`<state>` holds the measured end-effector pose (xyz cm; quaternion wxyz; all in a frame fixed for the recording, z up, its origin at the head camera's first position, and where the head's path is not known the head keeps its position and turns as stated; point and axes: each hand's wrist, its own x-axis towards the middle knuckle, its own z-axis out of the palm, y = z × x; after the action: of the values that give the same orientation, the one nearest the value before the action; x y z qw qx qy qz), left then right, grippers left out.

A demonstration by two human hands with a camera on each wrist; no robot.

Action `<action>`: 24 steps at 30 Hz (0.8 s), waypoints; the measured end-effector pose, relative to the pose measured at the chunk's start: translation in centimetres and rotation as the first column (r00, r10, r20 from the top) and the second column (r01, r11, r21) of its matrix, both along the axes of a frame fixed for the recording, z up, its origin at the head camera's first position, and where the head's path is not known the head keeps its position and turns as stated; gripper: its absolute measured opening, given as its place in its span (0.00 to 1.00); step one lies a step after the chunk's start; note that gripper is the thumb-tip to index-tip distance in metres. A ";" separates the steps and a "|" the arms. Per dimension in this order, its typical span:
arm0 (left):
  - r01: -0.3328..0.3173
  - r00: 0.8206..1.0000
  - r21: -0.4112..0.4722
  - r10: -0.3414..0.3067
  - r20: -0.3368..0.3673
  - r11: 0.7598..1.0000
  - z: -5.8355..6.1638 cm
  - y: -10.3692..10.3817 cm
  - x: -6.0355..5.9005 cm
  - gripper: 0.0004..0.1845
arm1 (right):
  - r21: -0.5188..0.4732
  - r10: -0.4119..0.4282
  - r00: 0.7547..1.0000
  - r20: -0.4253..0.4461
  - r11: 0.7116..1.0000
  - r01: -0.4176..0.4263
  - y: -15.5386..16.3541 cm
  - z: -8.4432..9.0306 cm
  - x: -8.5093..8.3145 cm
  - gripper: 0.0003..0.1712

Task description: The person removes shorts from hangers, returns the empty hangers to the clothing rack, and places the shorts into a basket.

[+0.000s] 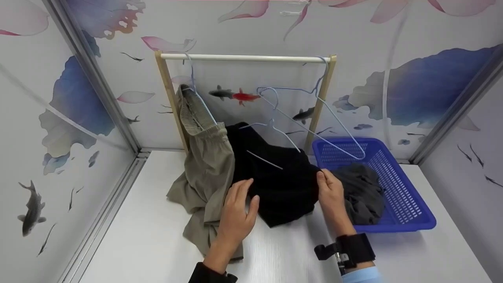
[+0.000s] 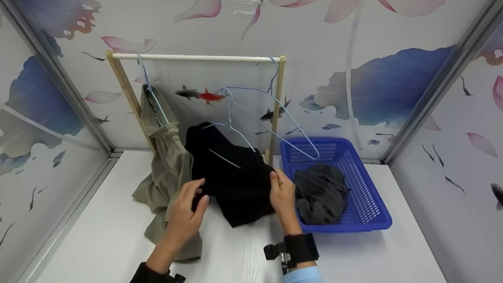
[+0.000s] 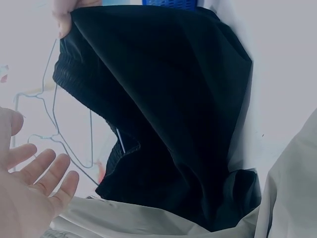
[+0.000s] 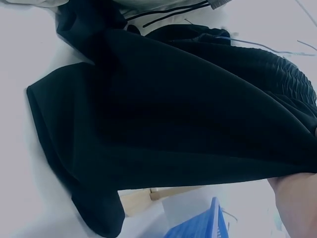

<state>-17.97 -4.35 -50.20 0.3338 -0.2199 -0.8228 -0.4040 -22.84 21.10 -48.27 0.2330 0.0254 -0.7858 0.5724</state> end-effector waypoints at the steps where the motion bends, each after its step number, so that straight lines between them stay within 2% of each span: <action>1: 0.000 1.000 0.000 0.000 0.002 1.000 0.0 0.0 0.0 0.21 | -0.003 0.006 1.000 0.011 1.000 -0.005 -0.1 0.4 0.4 0.21; 6: -0.001 1.000 0.002 0.001 0.018 1.000 0.0 0.0 0.2 0.21 | 0.034 0.031 0.999 0.013 0.999 -0.031 0.0 1.6 1.9 0.21; 14: -0.005 0.999 -0.001 0.005 0.042 1.000 -0.3 0.2 0.3 0.21 | 0.088 -0.002 1.000 0.031 0.996 -0.001 2.1 -1.7 1.0 0.21; 22: -0.005 0.999 0.007 0.005 0.053 1.000 -0.6 0.2 0.3 0.22 | 0.083 0.020 0.999 0.034 0.996 -0.022 3.6 -2.6 2.1 0.17; 24: -0.003 0.998 0.009 0.002 0.065 1.000 -0.6 0.2 0.4 0.22 | 0.115 0.016 0.999 0.050 0.993 -0.021 4.0 -2.6 2.5 0.15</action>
<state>-17.60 -4.18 -50.82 0.3084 -0.2042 -0.8317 -0.4142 -20.38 25.07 -50.84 0.2066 0.0322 -0.8227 0.5287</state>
